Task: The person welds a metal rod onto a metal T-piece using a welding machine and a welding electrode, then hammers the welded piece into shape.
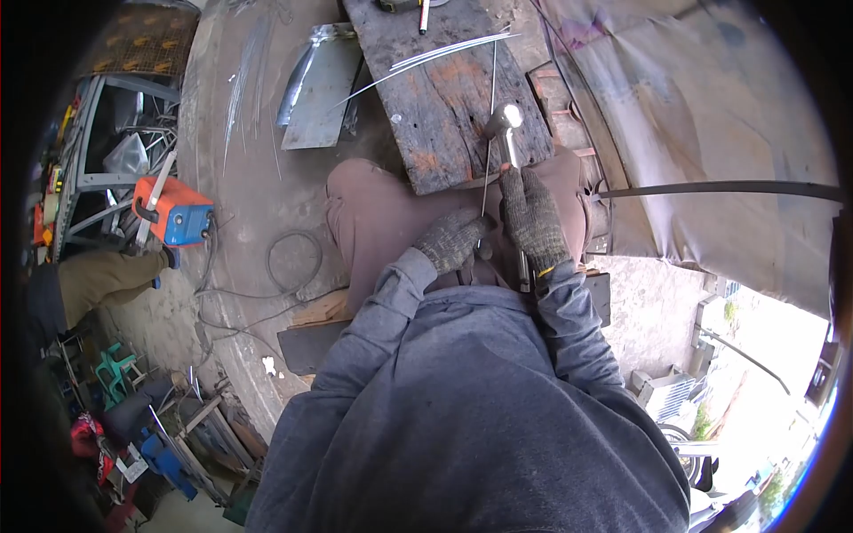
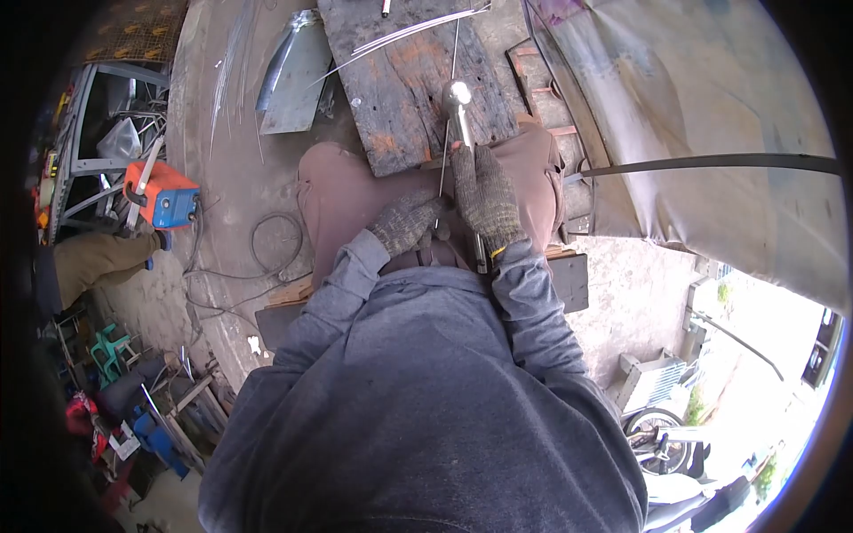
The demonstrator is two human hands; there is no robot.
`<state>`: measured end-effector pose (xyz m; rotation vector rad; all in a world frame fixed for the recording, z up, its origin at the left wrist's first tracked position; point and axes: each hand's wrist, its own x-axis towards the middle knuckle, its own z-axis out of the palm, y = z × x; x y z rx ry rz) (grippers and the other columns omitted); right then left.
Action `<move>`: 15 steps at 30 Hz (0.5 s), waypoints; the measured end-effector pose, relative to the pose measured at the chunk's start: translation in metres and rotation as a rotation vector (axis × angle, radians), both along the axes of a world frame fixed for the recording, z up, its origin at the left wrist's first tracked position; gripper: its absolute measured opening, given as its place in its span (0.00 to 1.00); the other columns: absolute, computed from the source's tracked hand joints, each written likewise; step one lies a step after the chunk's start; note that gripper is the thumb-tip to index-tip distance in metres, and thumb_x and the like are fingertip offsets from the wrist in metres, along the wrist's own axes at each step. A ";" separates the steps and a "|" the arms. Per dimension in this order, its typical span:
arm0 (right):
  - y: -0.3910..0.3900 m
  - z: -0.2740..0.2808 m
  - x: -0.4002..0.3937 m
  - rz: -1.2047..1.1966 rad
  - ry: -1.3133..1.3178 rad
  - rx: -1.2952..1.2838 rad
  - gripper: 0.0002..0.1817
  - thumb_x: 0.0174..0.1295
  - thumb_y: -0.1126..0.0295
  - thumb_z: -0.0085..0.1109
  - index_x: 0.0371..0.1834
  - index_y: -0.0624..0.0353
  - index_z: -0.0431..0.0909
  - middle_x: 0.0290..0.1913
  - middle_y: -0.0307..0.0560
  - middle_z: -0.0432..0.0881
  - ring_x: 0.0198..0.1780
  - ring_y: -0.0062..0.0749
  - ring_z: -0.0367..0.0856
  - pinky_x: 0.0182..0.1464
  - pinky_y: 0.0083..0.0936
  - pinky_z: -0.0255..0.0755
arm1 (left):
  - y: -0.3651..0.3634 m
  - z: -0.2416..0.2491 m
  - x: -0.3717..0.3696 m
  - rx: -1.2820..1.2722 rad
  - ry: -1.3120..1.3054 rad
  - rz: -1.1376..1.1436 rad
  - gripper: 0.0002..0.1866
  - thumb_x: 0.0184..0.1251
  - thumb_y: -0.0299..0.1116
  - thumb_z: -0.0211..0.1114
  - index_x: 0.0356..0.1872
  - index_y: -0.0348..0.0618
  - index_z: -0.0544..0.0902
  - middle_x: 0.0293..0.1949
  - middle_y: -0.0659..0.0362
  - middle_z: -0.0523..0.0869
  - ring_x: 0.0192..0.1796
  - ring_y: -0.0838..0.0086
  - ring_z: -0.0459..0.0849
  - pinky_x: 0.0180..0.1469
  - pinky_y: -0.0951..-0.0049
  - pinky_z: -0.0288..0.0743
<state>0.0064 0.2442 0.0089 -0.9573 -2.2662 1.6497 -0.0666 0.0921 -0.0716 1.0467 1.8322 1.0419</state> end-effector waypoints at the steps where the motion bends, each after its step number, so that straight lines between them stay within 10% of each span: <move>1: 0.005 -0.009 -0.003 0.015 0.033 0.040 0.26 0.72 0.44 0.47 0.40 0.58 0.78 0.16 0.38 0.71 0.17 0.27 0.70 0.21 0.29 0.65 | 0.002 0.005 0.000 0.021 -0.414 0.137 0.13 0.75 0.30 0.49 0.51 0.42 0.80 0.46 0.56 0.82 0.48 0.69 0.82 0.51 0.71 0.76; 5: 0.017 -0.024 -0.018 0.077 0.190 0.294 0.26 0.72 0.43 0.47 0.39 0.59 0.76 0.15 0.39 0.70 0.14 0.28 0.70 0.18 0.29 0.63 | -0.001 0.031 0.003 -0.229 -0.214 0.076 0.12 0.75 0.32 0.50 0.50 0.43 0.80 0.43 0.57 0.84 0.43 0.71 0.83 0.47 0.72 0.78; 8: 0.021 0.006 -0.037 -0.012 -0.270 -0.013 0.26 0.74 0.49 0.43 0.48 0.65 0.77 0.36 0.65 0.80 0.42 0.57 0.80 0.41 0.47 0.71 | -0.008 -0.014 0.013 0.136 0.155 0.090 0.12 0.76 0.35 0.52 0.50 0.43 0.80 0.39 0.57 0.84 0.39 0.71 0.84 0.41 0.71 0.79; 15: 0.038 0.005 -0.065 -0.002 -0.120 0.153 0.31 0.72 0.44 0.42 0.42 0.68 0.77 0.35 0.68 0.79 0.42 0.62 0.78 0.46 0.49 0.68 | -0.005 0.037 0.010 -0.190 -0.450 0.204 0.16 0.73 0.41 0.58 0.52 0.43 0.81 0.43 0.55 0.86 0.38 0.71 0.85 0.34 0.71 0.79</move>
